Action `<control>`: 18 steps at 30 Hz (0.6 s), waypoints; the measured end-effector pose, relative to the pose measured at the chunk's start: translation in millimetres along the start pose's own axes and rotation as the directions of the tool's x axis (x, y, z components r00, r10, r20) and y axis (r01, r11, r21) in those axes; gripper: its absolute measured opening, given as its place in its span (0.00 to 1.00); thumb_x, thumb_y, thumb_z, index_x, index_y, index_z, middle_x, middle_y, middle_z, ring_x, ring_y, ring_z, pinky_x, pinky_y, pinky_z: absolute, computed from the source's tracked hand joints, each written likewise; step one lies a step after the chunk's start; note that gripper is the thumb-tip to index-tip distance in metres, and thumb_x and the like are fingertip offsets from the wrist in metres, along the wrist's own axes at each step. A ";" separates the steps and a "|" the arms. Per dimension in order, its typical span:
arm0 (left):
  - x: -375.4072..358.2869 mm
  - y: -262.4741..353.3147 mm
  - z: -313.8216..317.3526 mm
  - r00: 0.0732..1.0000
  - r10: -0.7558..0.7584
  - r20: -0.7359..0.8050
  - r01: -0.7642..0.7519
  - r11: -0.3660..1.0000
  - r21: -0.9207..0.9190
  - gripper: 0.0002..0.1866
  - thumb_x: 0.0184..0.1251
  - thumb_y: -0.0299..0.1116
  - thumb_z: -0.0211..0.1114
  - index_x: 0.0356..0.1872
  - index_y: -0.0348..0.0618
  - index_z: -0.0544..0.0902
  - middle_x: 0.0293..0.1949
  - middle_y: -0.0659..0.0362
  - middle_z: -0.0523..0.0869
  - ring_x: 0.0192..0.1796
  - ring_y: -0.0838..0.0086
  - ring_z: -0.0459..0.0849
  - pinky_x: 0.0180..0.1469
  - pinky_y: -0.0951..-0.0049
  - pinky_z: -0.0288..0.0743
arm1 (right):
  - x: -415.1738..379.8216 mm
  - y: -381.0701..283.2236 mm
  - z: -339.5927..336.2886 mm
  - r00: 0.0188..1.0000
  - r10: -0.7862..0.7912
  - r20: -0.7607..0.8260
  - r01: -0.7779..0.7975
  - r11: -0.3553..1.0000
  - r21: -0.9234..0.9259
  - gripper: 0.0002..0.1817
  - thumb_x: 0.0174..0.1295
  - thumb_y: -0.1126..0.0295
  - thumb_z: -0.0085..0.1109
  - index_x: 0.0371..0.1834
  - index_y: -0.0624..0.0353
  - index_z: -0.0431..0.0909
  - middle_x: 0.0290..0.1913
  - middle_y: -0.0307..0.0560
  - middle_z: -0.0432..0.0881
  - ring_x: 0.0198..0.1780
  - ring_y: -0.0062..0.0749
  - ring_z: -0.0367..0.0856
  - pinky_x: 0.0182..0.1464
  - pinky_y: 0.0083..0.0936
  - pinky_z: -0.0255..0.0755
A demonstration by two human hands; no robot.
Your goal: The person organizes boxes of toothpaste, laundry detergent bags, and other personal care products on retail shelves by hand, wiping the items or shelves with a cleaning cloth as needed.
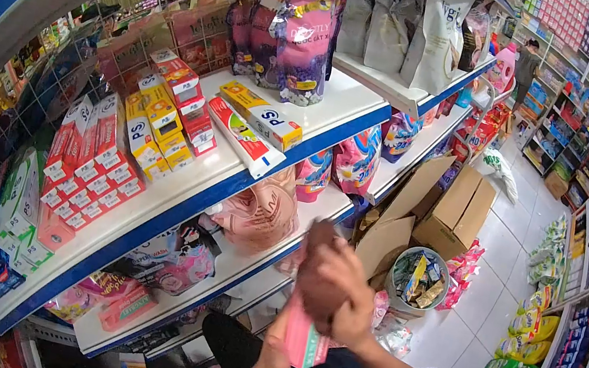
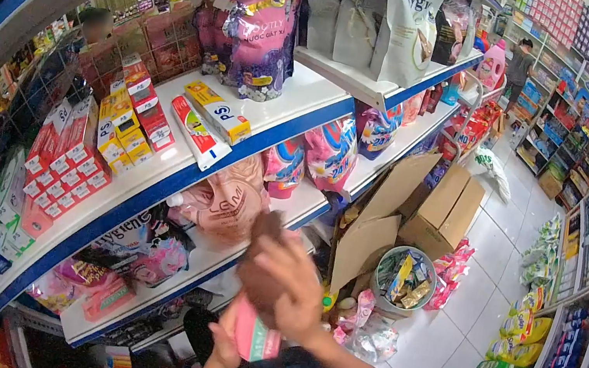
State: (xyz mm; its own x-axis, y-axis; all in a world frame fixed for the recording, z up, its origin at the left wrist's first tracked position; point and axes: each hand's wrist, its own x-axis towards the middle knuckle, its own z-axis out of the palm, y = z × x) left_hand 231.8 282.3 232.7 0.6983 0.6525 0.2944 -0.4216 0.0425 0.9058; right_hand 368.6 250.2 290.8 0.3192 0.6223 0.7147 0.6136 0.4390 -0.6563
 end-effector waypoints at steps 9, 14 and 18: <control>24.3 0.4 -23.9 0.996 0.056 0.070 -0.056 0.998 0.001 0.50 0.55 0.71 0.31 0.62 0.28 0.55 0.55 0.45 0.69 0.56 0.63 0.69 0.56 0.68 0.62 | -26.3 -30.2 28.2 0.912 -0.410 0.016 0.408 0.903 -0.131 0.20 0.44 0.60 0.65 0.42 0.47 0.76 0.52 0.40 0.75 0.58 0.43 0.66 0.62 0.39 0.52; 24.8 14.0 -8.2 0.988 0.067 0.142 -0.088 0.984 0.153 0.49 0.56 0.70 0.30 0.61 0.28 0.57 0.51 0.44 0.73 0.52 0.62 0.74 0.52 0.68 0.66 | 12.8 -47.6 -3.6 0.926 -0.345 0.153 0.370 0.911 -0.183 0.19 0.41 0.61 0.64 0.39 0.54 0.78 0.42 0.41 0.79 0.49 0.40 0.73 0.54 0.35 0.61; 16.4 26.7 3.0 0.990 0.112 0.091 -0.132 0.956 0.261 0.49 0.56 0.69 0.30 0.61 0.28 0.58 0.48 0.44 0.76 0.49 0.61 0.78 0.49 0.68 0.70 | 43.0 -32.3 -15.8 0.938 -0.345 0.011 0.340 0.916 -0.212 0.21 0.44 0.54 0.59 0.34 0.60 0.78 0.36 0.45 0.81 0.43 0.42 0.75 0.50 0.34 0.63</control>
State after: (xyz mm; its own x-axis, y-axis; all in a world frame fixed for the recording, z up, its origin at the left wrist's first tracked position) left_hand 233.7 291.8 262.6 0.6963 0.5816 0.4207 -0.3447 -0.2433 0.9067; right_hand 373.9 252.6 346.6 0.0797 0.4397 0.8946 0.8240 0.4759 -0.3073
